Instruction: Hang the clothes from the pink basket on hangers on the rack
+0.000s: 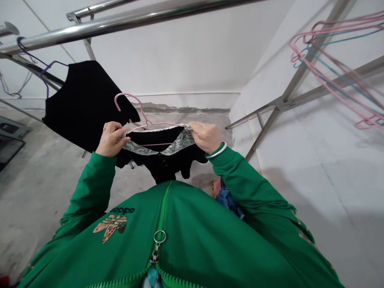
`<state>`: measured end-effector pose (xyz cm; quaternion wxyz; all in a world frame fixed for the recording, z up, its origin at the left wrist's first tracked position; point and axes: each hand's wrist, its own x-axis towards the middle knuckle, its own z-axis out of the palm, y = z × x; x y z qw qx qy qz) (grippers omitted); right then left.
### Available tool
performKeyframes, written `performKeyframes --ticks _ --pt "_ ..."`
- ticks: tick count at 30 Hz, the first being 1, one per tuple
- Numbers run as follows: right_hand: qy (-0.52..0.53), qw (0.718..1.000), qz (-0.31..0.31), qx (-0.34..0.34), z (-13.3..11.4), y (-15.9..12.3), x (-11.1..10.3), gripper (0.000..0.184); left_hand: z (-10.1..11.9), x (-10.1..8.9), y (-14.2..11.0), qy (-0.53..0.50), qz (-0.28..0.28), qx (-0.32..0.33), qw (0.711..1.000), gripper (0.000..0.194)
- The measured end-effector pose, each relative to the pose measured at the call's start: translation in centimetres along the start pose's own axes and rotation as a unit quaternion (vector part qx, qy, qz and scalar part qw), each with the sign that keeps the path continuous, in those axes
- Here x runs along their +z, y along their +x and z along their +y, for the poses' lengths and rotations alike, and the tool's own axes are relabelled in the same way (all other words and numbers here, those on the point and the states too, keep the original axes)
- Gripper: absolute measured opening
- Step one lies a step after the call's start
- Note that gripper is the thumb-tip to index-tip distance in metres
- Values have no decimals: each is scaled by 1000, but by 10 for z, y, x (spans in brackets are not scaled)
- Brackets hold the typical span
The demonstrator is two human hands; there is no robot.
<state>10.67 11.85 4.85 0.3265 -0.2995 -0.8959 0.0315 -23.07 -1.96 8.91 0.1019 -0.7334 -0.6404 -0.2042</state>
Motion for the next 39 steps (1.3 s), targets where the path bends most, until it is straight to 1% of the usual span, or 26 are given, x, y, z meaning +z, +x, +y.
performKeyframes --ticks 3,5,8,10,12,14,16,17,18,19,21,22,23,24,25,26,27,29,31,32,34,36,39 --pt "6 1000 16 -6 -1 0 -2 38 -3 10 6 0 -17 4 1000 28" --pt "12 1000 23 -11 -2 1 -4 38 -2 13 9 16 -23 -3 1000 30" --pt "26 999 29 -19 2 2 -12 37 -1 8 10 41 -2 3 999 30" --pt "34 999 15 -36 9 2 -18 36 -1 2 7 46 22 9 999 28" --pt "38 997 -28 -56 15 1 -23 34 -1 -4 2 51 48 6 998 27" --pt "59 991 -91 -75 18 -3 -29 33 -2 -7 -3 51 63 4 997 26" --pt "128 974 -167 -88 13 -7 -36 32 -2 -8 -7 39 62 18 997 25" --pt "182 958 -205 -86 8 -9 -39 32 -3 -9 -9 30 60 27 997 24" --pt "242 936 -244 -78 2 -11 -42 31 -4 -9 -9 23 58 34 997 23" --pt "306 907 -282 -63 -5 -13 -44 30 -5 -10 -9 17 60 38 997 22" --pt "433 833 -344 -13 -20 -14 -45 33 -9 -12 -6 8 65 40 997 21" --pt "489 794 -361 21 -26 -14 -43 35 -12 -13 -4 4 65 37 997 21" --pt "537 758 -365 59 -33 -13 -40 36 -15 -14 -2 -1 63 32 998 21" --pt "577 730 -354 98 -38 -10 -36 37 -19 -15 -1 -2 60 22 998 22" --pt "608 709 -332 132 -44 -7 -31 37 -23 -15 0 0 57 7 998 22" --pt "631 695 -309 156 -49 -3 -26 37 -27 -15 0 7 57 -13 998 23" --pt "645 688 -286 168 -55 3 -21 35 -31 -14 -1 16 62 -37 997 24" --pt "662 686 -248 169 -67 17 -11 33 -38 -11 -7 31 79 -87 993 31" --pt "670 689 -222 163 -82 33 -3 30 -45 -6 -18 23 96 -126 987 44" --pt "674 690 -210 162 -89 42 1 30 -48 -3 -25 11 99 -137 986 48" --pt "678 694 -187 155 -103 61 10 29 -53 7 -41 -18 93 -144 985 50" --pt "673 709 -160 140 -116 81 21 30 -57 20 -60 -47 80 -143 985 47" --pt "646 746 -114 114 -134 114 41 28 -58 43 -87 -95 56 -158 981 41"
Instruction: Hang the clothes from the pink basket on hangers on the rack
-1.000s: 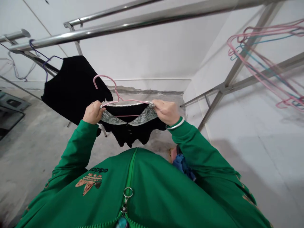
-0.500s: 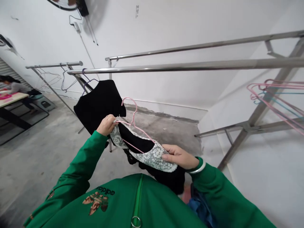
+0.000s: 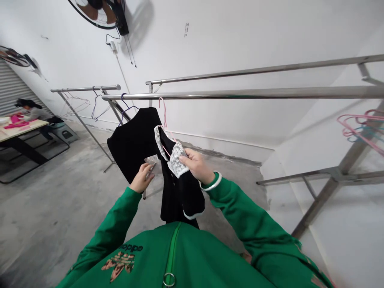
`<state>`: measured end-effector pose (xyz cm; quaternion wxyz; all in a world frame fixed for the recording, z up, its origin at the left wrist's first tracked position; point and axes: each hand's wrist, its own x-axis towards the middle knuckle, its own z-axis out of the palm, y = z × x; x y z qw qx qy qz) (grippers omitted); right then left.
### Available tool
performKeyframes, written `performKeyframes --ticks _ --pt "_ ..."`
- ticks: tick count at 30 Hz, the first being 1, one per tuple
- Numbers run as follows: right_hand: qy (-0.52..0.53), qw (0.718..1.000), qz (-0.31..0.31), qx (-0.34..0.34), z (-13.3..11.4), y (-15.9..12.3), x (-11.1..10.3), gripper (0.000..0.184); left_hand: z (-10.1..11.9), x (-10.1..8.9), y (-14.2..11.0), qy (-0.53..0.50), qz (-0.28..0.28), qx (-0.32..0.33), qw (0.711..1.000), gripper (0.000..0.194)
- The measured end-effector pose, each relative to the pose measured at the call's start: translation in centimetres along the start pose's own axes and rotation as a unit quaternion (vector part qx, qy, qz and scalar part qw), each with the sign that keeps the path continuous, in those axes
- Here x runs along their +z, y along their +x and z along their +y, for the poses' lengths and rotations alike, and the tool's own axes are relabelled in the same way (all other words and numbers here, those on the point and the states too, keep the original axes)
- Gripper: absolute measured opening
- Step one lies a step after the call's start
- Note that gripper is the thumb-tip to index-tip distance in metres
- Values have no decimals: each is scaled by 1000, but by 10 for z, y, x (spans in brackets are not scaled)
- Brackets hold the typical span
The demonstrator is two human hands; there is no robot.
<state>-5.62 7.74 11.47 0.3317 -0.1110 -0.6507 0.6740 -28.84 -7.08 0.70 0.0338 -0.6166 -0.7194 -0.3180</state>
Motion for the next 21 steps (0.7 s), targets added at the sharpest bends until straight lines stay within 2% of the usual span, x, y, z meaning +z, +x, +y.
performKeyframes --ticks 5,11,15,21 --pt "-59 995 17 -77 16 69 39 22 -11 20 -35 -48 -42 -44 997 34" --pt "-167 976 80 -115 40 140 84 18 -21 18 -58 -62 -74 -75 992 33" --pt "-226 963 99 -110 50 162 104 22 -30 13 -72 -49 -83 -91 991 32" --pt "-267 952 109 -104 62 176 120 24 -33 16 -84 -39 -95 -101 990 32"
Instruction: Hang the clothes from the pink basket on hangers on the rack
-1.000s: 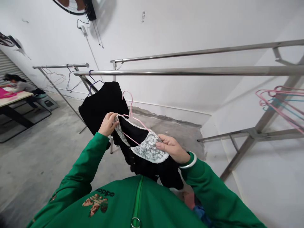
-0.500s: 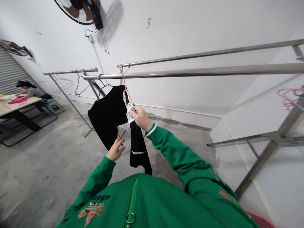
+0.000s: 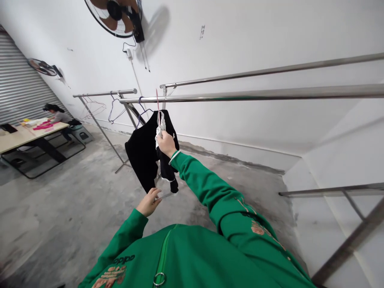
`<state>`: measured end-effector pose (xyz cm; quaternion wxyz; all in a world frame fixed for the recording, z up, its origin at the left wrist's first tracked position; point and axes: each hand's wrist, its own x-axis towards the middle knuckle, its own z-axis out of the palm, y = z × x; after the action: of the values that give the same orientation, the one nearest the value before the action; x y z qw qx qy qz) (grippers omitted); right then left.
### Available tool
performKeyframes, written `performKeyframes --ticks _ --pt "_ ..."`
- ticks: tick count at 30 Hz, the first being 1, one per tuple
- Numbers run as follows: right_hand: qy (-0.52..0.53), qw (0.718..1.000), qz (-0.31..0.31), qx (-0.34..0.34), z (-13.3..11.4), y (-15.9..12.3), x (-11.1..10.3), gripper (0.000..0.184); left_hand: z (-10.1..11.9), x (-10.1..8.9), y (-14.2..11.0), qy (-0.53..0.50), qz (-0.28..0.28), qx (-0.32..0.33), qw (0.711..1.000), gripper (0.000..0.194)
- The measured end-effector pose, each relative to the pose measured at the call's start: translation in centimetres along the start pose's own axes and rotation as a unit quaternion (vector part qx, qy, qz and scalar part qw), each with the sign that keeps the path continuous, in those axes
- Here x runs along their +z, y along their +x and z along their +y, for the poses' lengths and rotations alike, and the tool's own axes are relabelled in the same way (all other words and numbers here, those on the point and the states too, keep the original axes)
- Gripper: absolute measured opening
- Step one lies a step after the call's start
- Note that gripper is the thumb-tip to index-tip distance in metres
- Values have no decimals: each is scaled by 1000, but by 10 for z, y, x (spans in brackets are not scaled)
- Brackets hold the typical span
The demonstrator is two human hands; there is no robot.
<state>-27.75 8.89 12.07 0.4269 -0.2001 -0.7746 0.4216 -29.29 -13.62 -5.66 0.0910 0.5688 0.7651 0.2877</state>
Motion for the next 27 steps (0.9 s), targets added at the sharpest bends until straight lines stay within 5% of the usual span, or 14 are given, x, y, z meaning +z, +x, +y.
performKeyframes --ticks 12,22,27 --pt "-70 996 5 63 16 2 23 23 9 10 3 -7 -75 -13 997 32" --pt "14 995 55 79 31 0 47 16 14 22 -8 1 -118 -19 993 35" --pt "67 990 122 -6 21 -32 24 21 10 24 -17 16 -132 -26 991 34"
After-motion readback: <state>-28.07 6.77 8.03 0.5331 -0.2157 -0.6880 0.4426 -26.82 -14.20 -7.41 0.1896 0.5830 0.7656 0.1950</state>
